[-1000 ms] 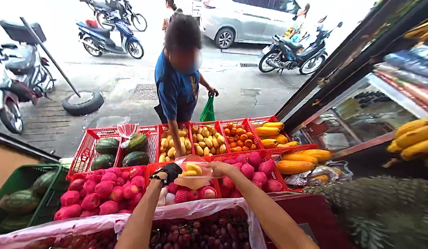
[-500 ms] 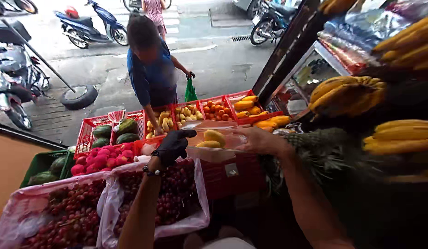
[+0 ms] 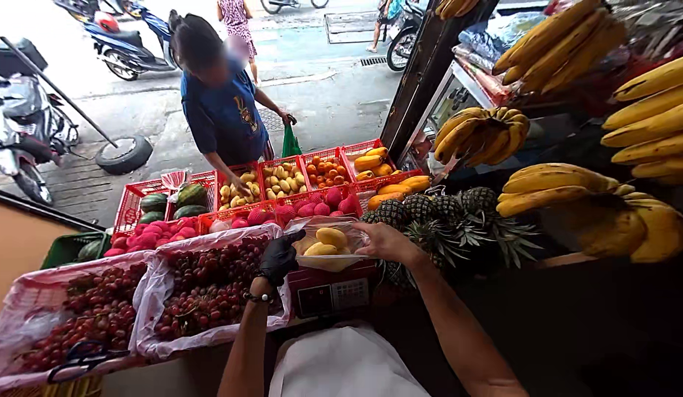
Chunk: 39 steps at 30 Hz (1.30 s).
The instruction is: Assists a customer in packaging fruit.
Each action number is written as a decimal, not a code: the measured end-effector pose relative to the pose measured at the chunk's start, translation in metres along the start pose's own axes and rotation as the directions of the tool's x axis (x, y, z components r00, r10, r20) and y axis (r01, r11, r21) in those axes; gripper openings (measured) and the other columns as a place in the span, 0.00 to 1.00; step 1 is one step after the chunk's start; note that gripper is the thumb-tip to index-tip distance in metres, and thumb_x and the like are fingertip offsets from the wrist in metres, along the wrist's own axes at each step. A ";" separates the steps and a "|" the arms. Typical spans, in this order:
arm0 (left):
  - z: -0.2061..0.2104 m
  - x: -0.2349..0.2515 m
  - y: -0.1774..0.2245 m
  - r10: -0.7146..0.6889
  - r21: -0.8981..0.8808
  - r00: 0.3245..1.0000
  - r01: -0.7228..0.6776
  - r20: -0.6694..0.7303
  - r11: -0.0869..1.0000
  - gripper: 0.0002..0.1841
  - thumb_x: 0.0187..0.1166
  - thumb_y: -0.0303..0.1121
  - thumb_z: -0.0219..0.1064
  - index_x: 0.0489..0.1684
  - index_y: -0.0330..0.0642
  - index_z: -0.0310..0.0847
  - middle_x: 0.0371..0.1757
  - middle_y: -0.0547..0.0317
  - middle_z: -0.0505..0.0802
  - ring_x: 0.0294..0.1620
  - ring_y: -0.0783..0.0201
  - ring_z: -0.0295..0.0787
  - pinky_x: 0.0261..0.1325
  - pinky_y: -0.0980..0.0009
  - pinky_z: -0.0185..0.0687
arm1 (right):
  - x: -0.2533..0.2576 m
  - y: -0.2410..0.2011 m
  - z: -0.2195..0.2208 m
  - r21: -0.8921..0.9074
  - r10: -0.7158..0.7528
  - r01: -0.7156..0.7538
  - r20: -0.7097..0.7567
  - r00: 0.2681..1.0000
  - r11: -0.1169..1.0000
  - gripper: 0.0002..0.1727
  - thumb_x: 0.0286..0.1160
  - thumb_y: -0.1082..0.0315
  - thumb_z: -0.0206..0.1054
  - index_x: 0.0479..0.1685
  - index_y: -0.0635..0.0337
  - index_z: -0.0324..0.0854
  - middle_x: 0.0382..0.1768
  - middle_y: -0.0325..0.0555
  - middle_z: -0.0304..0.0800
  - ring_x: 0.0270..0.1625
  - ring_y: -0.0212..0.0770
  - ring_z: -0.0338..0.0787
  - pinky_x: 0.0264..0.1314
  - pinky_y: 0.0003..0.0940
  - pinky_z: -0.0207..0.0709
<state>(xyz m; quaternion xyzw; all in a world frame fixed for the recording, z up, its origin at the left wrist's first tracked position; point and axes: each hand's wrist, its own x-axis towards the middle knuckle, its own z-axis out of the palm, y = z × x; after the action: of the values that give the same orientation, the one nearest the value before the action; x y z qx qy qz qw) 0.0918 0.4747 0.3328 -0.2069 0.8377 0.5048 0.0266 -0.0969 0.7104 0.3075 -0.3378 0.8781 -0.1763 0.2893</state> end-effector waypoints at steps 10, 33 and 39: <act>0.039 0.025 -0.044 -0.036 -0.052 0.999 0.038 0.026 0.998 0.26 0.80 0.20 0.59 0.76 0.52 0.79 0.55 0.44 0.92 0.35 0.51 0.89 0.37 0.50 0.87 | 0.008 0.032 0.027 0.091 0.069 -0.056 -0.144 0.987 0.994 0.45 0.60 0.53 0.86 0.83 0.46 0.73 0.52 0.63 0.93 0.53 0.68 0.92 0.54 0.74 0.80; 0.072 0.050 -0.069 0.100 0.220 0.994 -0.088 -0.043 0.972 0.21 0.82 0.24 0.59 0.71 0.48 0.85 0.68 0.49 0.91 0.67 0.48 0.89 0.72 0.43 0.79 | 0.011 0.042 0.065 0.240 0.059 -0.014 -0.184 0.981 0.971 0.32 0.77 0.52 0.74 0.84 0.30 0.74 0.67 0.61 0.80 0.58 0.59 0.86 0.56 0.63 0.81; 0.063 0.042 -0.051 0.187 0.457 0.981 -0.140 -0.059 0.879 0.20 0.82 0.31 0.62 0.70 0.57 0.86 0.72 0.46 0.88 0.66 0.44 0.89 0.65 0.39 0.82 | -0.003 0.037 0.045 0.284 0.049 -0.013 -0.119 0.992 0.959 0.31 0.72 0.45 0.76 0.78 0.21 0.78 0.91 0.62 0.54 0.85 0.69 0.65 0.75 0.73 0.66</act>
<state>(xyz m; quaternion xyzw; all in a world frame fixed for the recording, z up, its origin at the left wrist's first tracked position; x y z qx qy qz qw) 0.0622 0.4943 0.2488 -0.1488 0.9464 0.2865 -0.0113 -0.0849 0.7336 0.2554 -0.2675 0.8656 -0.3160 0.2816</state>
